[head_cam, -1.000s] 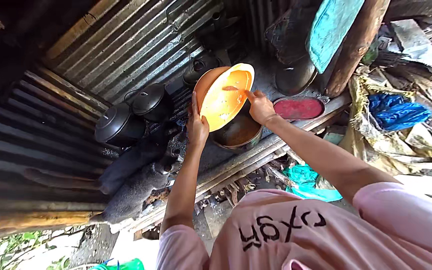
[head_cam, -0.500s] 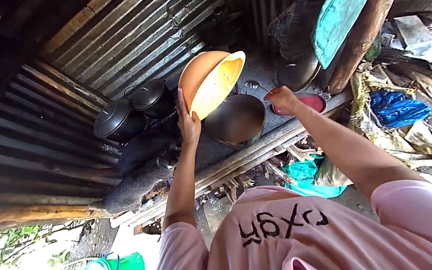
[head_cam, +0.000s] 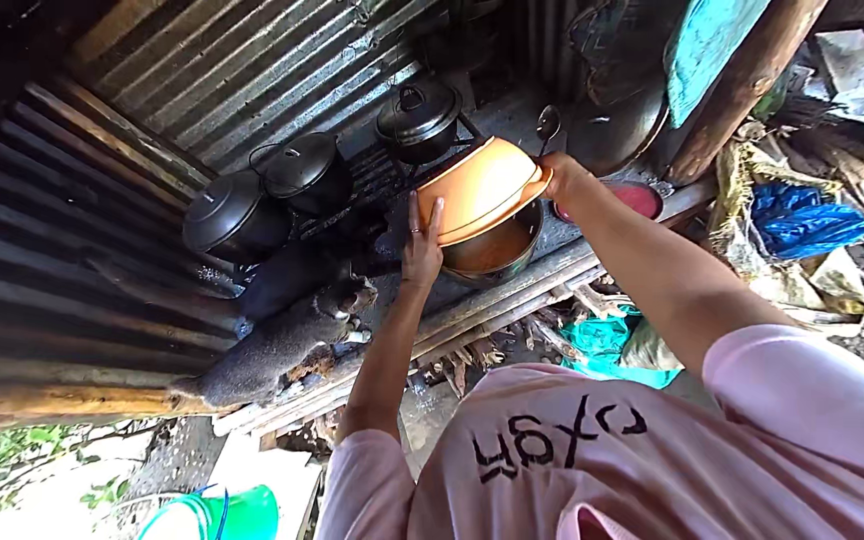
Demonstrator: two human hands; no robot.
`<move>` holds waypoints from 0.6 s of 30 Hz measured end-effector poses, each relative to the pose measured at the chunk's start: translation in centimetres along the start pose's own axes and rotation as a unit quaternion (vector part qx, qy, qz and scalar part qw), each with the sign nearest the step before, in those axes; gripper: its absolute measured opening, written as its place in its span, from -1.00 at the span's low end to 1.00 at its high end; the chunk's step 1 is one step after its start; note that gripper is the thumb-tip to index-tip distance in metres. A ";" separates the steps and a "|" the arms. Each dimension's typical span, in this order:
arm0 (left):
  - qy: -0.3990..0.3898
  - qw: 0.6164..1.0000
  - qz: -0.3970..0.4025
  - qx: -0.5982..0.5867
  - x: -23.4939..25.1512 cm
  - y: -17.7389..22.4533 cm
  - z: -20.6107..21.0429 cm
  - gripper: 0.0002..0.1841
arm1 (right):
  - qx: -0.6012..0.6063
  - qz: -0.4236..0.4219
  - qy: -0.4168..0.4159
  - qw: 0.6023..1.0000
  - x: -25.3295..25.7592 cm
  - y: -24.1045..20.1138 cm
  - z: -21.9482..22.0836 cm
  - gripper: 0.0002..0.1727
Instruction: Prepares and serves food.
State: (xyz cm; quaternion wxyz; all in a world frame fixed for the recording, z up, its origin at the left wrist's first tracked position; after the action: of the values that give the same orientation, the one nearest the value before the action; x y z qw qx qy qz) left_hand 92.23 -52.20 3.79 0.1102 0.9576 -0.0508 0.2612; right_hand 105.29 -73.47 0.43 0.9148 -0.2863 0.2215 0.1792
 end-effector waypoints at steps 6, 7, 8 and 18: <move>0.098 0.995 0.032 -0.015 1.9 -1.4 -4.6 -0.11 | -0.114 -0.007 0.002 0.993 1.4 -0.7 -1.9 -0.69; 0.116 0.993 0.035 -0.015 2.1 -1.5 -5.9 -0.11 | -0.143 -0.015 0.018 0.989 1.5 -1.0 -2.4 -0.69; 0.136 0.990 0.040 -0.017 2.2 -1.5 -6.9 -0.15 | -0.157 -0.015 0.025 0.987 1.3 -1.2 -2.8 -0.65; 0.080 0.989 0.121 0.041 1.8 -1.7 -3.8 -0.20 | -0.041 -0.020 0.037 0.998 0.3 -0.7 -1.0 -0.65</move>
State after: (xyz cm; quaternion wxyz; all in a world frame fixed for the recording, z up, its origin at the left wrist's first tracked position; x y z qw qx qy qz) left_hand 92.18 -49.73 7.63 0.0418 0.9240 -0.1467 0.3506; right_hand 105.51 -74.52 -0.12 0.8970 -0.3345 0.2414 0.1590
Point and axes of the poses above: each hand's wrist, its own x-axis towards the middle knuckle, its own z-axis out of the palm, y = z × x, the point moved 7 cm from there along x, towards the middle knuckle, and after that the axes turned 11 degrees about x, right-handed, at the moved point
